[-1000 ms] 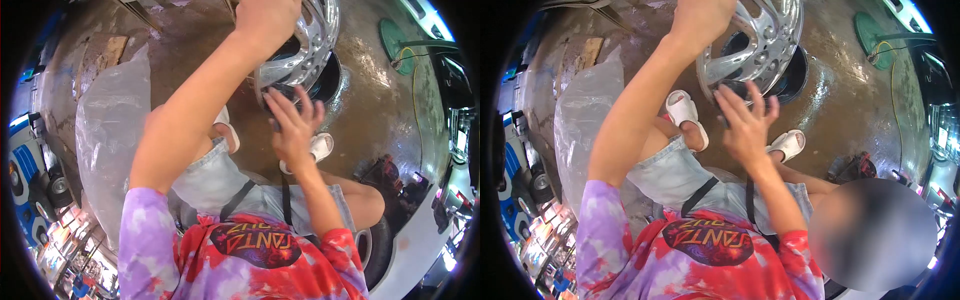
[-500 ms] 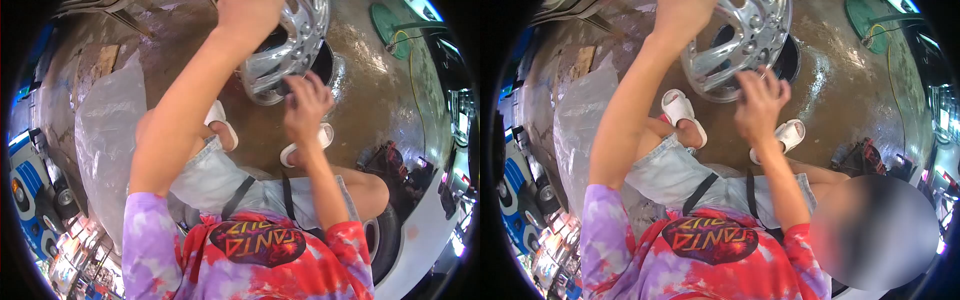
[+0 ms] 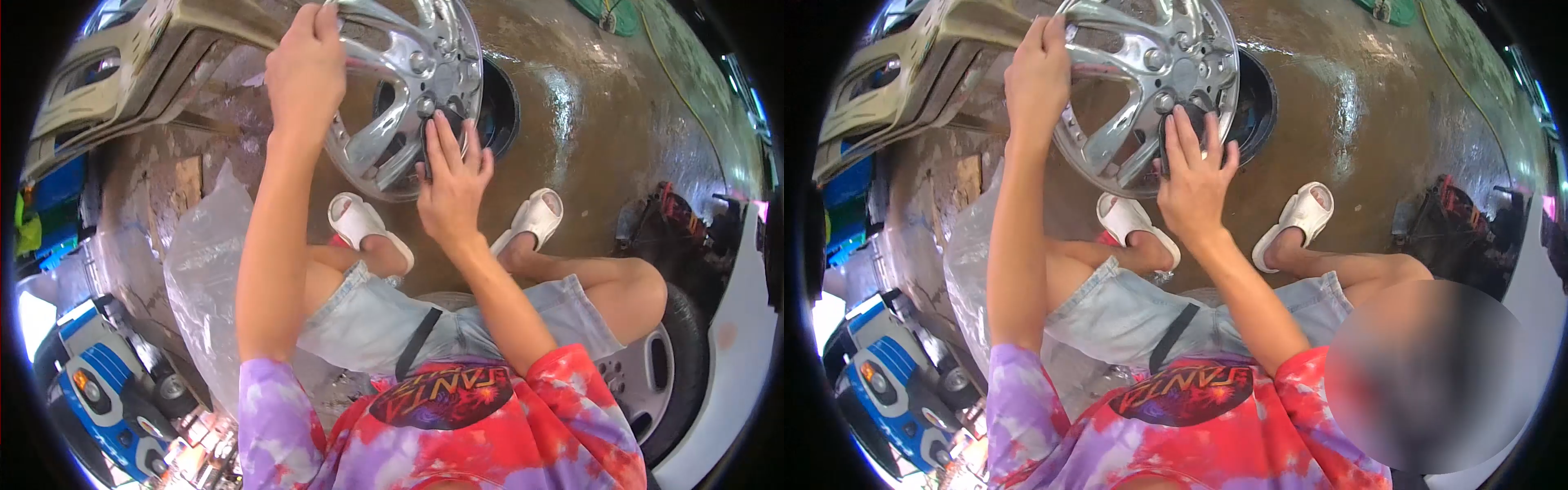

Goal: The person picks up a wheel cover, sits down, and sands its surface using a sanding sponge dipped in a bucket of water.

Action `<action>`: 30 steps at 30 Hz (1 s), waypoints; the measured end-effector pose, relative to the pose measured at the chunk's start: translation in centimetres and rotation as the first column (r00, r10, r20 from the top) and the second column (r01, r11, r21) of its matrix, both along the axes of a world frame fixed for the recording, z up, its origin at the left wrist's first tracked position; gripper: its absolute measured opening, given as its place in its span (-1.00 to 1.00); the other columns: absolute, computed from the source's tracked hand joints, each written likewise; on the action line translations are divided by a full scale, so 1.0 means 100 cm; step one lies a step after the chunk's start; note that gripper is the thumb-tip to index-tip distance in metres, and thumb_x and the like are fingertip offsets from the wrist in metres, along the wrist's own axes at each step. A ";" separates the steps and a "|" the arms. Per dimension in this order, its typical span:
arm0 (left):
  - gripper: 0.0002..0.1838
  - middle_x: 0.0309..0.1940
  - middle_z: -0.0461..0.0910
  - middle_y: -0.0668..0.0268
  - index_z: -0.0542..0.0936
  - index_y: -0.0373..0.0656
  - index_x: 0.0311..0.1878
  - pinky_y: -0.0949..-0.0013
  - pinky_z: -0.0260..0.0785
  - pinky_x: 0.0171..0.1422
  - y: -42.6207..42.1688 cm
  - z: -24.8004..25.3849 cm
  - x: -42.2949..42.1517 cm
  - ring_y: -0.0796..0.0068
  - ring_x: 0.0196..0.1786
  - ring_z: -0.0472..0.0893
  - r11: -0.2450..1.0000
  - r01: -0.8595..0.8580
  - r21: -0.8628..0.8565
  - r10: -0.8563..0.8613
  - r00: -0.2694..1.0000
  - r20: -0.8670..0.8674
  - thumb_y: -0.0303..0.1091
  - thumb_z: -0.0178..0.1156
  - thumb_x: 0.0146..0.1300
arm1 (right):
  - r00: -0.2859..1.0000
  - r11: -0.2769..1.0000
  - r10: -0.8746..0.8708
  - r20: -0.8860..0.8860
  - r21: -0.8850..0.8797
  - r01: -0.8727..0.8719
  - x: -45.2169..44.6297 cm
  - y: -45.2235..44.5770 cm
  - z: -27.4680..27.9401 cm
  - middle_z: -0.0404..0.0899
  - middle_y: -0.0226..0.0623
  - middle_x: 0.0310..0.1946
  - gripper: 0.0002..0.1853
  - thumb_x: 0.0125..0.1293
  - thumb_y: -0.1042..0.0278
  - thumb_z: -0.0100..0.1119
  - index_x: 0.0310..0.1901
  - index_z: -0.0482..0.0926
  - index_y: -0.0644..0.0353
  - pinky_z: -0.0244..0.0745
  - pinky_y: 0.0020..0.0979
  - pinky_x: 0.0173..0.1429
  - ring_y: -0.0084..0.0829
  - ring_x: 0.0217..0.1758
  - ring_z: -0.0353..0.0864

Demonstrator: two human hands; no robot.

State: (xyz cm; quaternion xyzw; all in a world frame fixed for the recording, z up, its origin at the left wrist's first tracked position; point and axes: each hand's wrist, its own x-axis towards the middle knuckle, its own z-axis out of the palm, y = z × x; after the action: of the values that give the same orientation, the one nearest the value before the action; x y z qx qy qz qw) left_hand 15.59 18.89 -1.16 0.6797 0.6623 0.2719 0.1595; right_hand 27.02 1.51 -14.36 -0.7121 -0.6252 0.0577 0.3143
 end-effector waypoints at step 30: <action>-0.53 -0.22 0.72 -0.07 0.62 -0.12 0.04 -0.12 0.41 0.14 -0.002 0.000 -0.002 -0.35 -0.01 0.62 0.999 0.015 0.033 -0.016 0.999 0.039 0.07 -0.09 0.59 | 0.637 0.995 -0.069 -0.767 -0.004 0.103 0.075 0.023 -0.011 0.57 -0.13 0.28 -0.79 0.39 0.38 0.33 0.01 0.73 0.17 0.36 -0.25 0.45 -0.22 0.37 0.53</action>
State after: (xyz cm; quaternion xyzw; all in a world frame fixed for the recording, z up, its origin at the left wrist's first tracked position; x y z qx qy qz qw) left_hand 15.35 18.68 -1.16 0.6819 0.6492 0.2948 0.1634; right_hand 34.51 3.77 -15.43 -0.6431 -0.3999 0.3260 0.5659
